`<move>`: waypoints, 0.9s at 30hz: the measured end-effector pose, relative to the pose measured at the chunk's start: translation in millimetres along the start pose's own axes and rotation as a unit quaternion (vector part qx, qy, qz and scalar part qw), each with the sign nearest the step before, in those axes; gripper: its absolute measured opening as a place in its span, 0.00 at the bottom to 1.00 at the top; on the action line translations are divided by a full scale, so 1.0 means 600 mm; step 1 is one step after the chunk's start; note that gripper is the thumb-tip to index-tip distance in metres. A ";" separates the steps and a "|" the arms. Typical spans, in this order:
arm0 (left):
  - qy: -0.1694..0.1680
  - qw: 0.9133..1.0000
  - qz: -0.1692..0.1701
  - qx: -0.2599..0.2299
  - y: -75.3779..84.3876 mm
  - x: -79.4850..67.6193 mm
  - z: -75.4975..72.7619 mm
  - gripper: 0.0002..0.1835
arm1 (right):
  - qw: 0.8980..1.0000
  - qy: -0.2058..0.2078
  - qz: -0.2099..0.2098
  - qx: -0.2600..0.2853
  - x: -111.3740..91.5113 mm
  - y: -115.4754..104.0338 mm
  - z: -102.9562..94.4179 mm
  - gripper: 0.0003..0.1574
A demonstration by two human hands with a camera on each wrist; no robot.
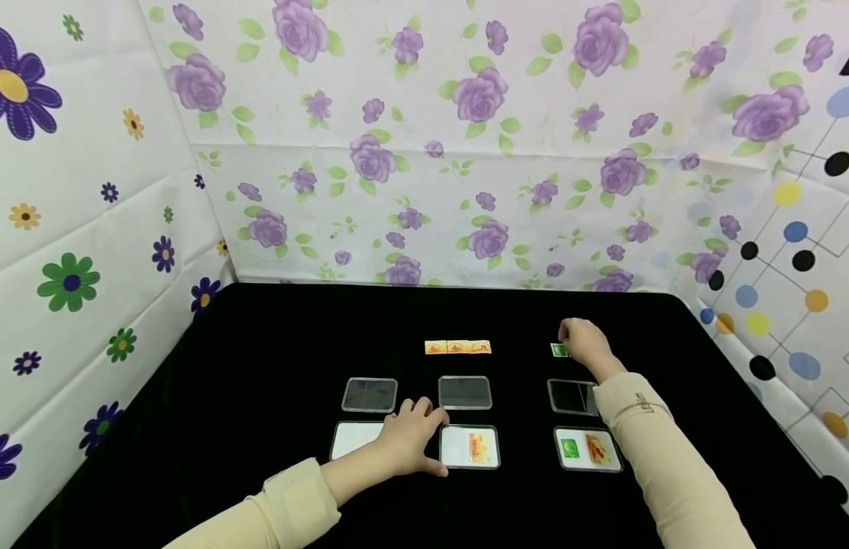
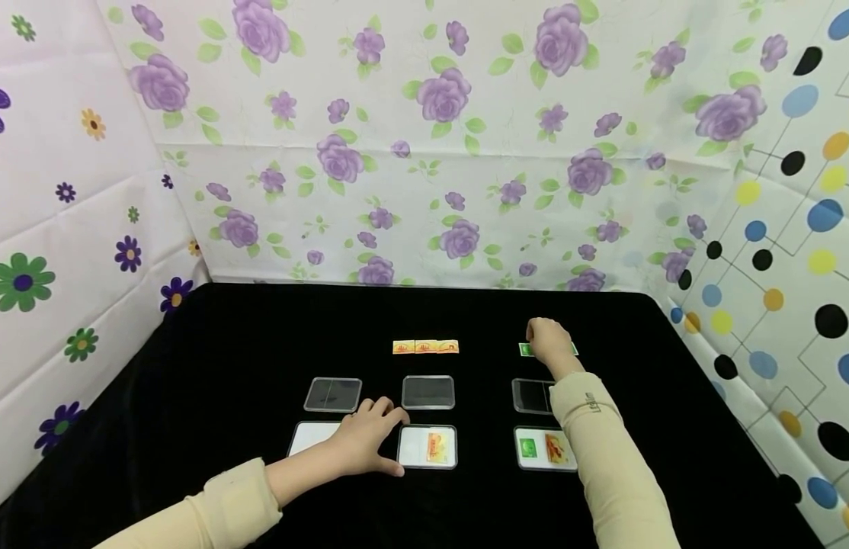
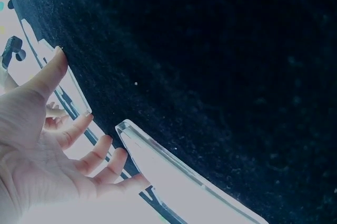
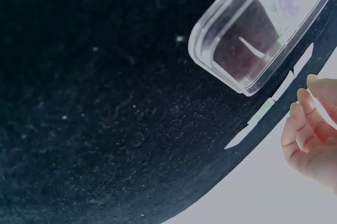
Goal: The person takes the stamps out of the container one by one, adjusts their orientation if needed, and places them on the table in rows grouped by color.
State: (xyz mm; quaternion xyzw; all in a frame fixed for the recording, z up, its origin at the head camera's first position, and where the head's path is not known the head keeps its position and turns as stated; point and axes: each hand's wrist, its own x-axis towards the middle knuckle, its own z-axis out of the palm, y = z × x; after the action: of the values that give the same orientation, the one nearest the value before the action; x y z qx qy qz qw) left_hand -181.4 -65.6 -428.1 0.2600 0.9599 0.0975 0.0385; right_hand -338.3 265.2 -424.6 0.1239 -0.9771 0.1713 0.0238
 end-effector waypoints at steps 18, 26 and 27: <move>-0.006 1.000 -0.003 -0.006 0.003 -0.002 -0.005 0.37 | 0.996 0.034 -0.076 0.011 -0.021 -0.059 -0.004 0.04; -0.004 1.000 -0.003 0.000 0.000 0.000 -0.002 0.37 | 0.986 0.061 -0.152 0.018 -0.048 -0.087 -0.002 0.03; -0.004 1.000 -0.003 0.000 -0.001 0.000 -0.001 0.37 | 0.986 0.060 -0.157 0.014 -0.051 -0.092 -0.001 0.03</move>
State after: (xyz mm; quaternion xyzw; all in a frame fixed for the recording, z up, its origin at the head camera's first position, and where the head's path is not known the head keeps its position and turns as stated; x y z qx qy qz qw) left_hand -181.6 -66.2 -427.3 0.2574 0.9605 0.0964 0.0430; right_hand -295.1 222.3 -408.7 0.2655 -0.9398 0.1861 0.1077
